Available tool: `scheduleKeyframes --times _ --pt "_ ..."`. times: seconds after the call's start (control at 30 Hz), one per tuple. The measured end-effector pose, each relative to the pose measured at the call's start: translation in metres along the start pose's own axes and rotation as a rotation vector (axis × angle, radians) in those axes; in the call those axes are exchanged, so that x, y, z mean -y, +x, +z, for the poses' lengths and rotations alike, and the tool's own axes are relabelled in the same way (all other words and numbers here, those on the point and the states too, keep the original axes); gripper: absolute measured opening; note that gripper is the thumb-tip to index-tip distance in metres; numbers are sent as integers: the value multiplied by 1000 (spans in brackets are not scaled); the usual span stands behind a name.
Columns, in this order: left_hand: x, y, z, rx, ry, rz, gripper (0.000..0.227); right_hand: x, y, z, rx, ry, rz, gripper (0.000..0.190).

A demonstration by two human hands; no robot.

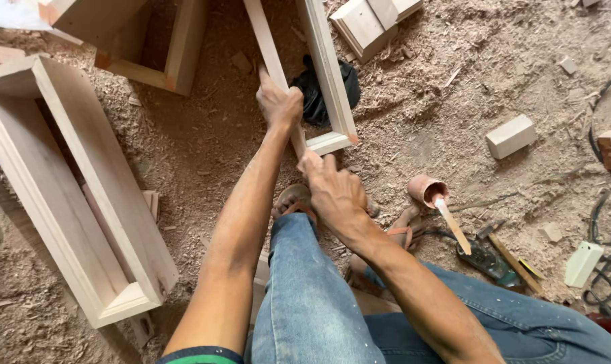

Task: The person applies a reddish substance to the corners of a rectangular wooden frame using a small wooden stick. They repeatedly dip the stick into a container and rub the substance onto the joints of the frame.

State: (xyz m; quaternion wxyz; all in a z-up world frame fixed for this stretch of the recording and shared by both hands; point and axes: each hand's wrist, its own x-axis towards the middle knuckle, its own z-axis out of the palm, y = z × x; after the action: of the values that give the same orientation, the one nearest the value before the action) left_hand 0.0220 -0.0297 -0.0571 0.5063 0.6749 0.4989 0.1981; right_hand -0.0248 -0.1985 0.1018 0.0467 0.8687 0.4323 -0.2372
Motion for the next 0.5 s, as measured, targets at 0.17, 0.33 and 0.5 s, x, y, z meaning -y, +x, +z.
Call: scheduleKeyframes --times 0.17,0.33,0.5 --pt "10 -8 -3 -22 -4 -13 82 6 2 6 -51 -3 -37 34" --pt "7 0 3 -41 38 38 80 1 1 -3 9 30 -19 43" --pt "-11 -4 -8 -52 136 176 87 -24 -32 -26 2 84 81 36"
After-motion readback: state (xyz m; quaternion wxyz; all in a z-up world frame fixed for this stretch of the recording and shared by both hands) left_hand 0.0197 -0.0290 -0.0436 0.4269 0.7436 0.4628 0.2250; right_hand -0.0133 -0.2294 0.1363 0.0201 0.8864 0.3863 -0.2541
